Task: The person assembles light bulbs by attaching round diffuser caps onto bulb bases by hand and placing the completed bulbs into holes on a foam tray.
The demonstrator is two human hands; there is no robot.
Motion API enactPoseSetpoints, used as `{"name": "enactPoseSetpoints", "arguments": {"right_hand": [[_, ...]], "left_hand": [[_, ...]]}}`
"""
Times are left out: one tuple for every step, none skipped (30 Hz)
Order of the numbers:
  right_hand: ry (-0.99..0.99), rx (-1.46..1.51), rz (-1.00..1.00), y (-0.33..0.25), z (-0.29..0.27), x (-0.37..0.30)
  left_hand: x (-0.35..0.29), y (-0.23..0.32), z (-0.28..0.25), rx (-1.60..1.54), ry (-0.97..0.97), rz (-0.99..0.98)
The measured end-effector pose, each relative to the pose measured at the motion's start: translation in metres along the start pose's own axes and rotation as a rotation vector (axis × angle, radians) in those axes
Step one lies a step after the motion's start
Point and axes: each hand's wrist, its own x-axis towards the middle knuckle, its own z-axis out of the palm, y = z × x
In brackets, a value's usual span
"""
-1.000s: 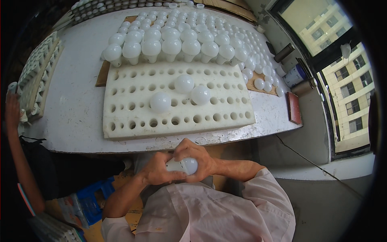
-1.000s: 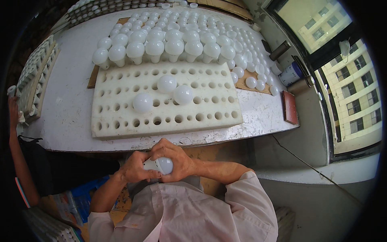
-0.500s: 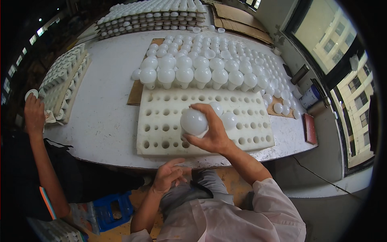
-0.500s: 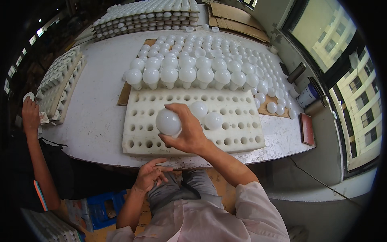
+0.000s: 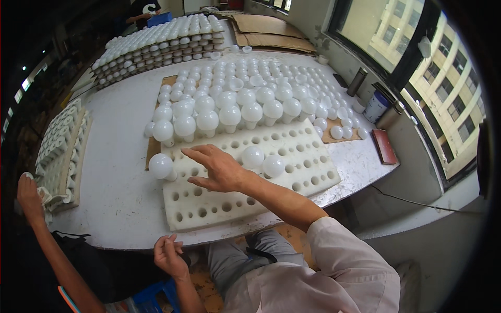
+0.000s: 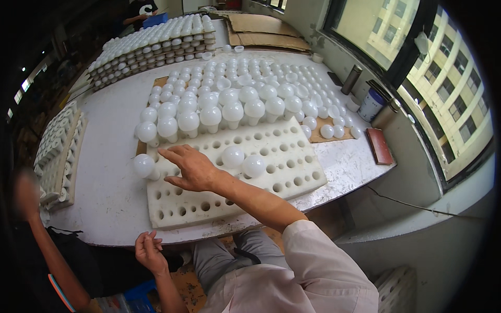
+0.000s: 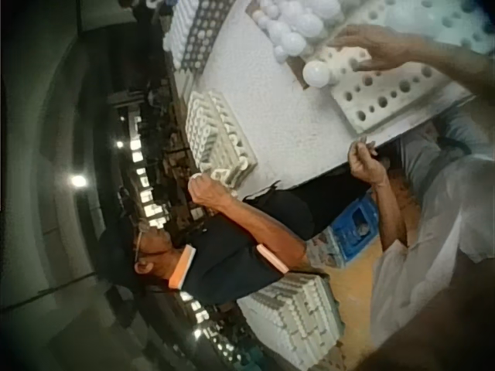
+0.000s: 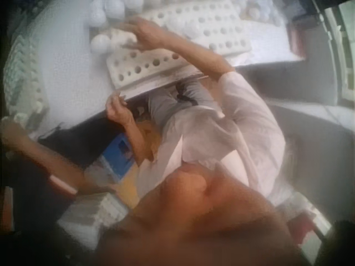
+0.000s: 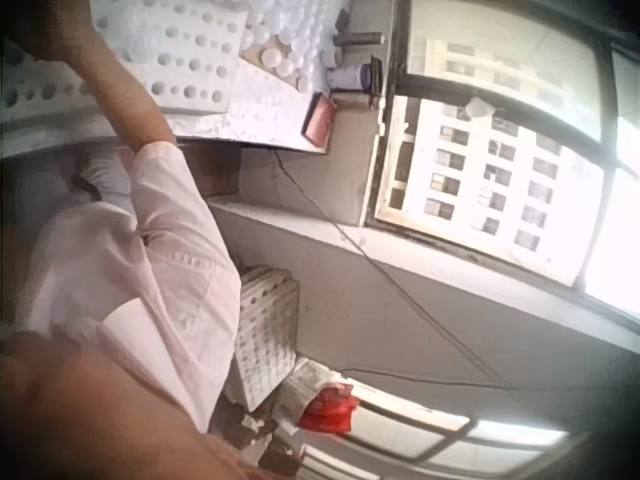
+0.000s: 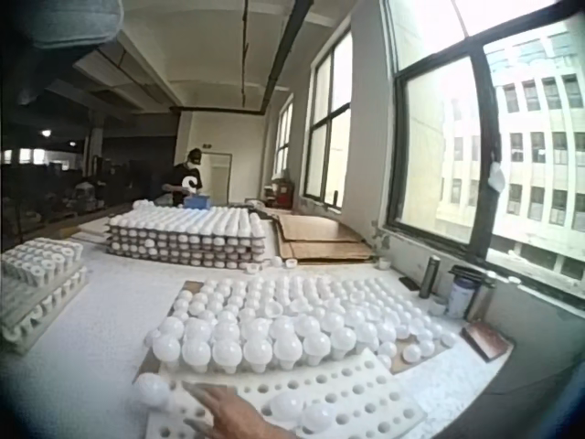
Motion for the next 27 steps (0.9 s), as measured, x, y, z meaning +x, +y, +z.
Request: {"name": "enactPoseSetpoints", "arguments": {"right_hand": [[0.007,-0.003,0.060,0.002,-0.021,-0.020],[0.030,-0.084,0.103,0.008,-0.044,-0.042],[0.052,-0.157,0.144,0.018,-0.063,-0.066],[0.125,-0.249,0.188,0.035,-0.076,-0.091],[0.149,-0.288,0.317,0.045,-0.096,-0.115],[0.168,-0.312,0.335,0.054,-0.106,-0.135],[0.165,-0.280,0.419,0.059,-0.115,-0.151],[0.164,-0.242,0.500,0.063,-0.125,-0.165],[0.185,-0.241,0.517,0.068,-0.136,-0.178],[0.202,-0.248,0.525,0.077,-0.146,-0.189],[0.262,-0.285,0.621,0.089,-0.162,-0.202],[0.320,-0.317,0.715,0.103,-0.177,-0.214],[0.341,-0.413,0.802,0.124,-0.193,-0.225],[0.364,-0.511,0.890,0.146,-0.210,-0.236],[0.342,-0.566,0.916,0.167,-0.225,-0.248],[0.313,-0.610,0.931,0.185,-0.232,-0.251],[0.224,-0.553,1.007,0.197,-0.235,-0.248],[0.226,-0.537,0.996,0.207,-0.234,-0.244],[0.114,-0.530,0.930,0.223,-0.229,-0.239],[-0.003,-0.520,0.851,0.234,-0.222,-0.231],[-0.049,-0.460,0.853,0.242,-0.219,-0.226],[-0.056,-0.554,0.813,0.260,-0.217,-0.235],[-0.095,-0.552,0.899,0.260,-0.211,-0.224],[-0.087,-0.574,0.919,0.263,-0.214,-0.229],[-0.047,-0.528,0.911,0.259,-0.216,-0.227],[-0.043,-0.560,0.932,0.256,-0.215,-0.224],[-0.054,-0.605,0.976,0.254,-0.219,-0.229]], "left_hand": [[0.004,-0.005,-0.004,0.039,0.012,0.019],[0.009,-0.012,-0.007,0.077,0.021,0.037],[0.013,-0.017,-0.009,0.142,0.056,0.087],[0.017,-0.022,-0.009,0.205,0.089,0.139],[0.022,-0.025,-0.007,0.242,0.073,0.116],[0.027,-0.027,-0.005,0.272,0.083,0.085],[0.033,-0.035,-0.005,0.246,0.067,0.082],[0.039,-0.044,-0.006,0.223,0.054,0.081],[0.045,-0.056,-0.007,0.211,0.033,0.063],[0.045,-0.059,-0.003,0.208,0.014,0.070],[0.044,-0.059,0.004,0.253,0.030,0.040],[0.044,-0.059,0.012,0.301,0.051,0.011],[0.039,-0.057,0.020,0.331,0.081,-0.008],[0.040,-0.059,0.023,0.331,0.069,0.003],[0.041,-0.065,0.022,0.316,0.066,-0.009],[0.042,-0.066,0.021,0.307,0.078,-0.018],[0.040,-0.061,0.024,0.288,0.098,-0.054],[0.040,-0.059,0.027,0.294,0.110,-0.042],[0.040,-0.057,0.026,0.285,0.116,-0.028],[0.040,-0.055,0.020,0.278,0.133,-0.013],[0.043,-0.056,0.018,0.218,0.139,-0.050],[0.041,-0.055,0.023,0.244,0.135,-0.049],[0.043,-0.057,0.012,0.225,0.090,-0.027],[0.041,-0.055,0.018,0.250,0.073,-0.045],[0.041,-0.056,0.018,0.170,0.062,-0.062],[0.044,-0.063,0.010,0.177,0.063,-0.048],[0.043,-0.066,0.015,0.146,0.076,-0.066]]}}
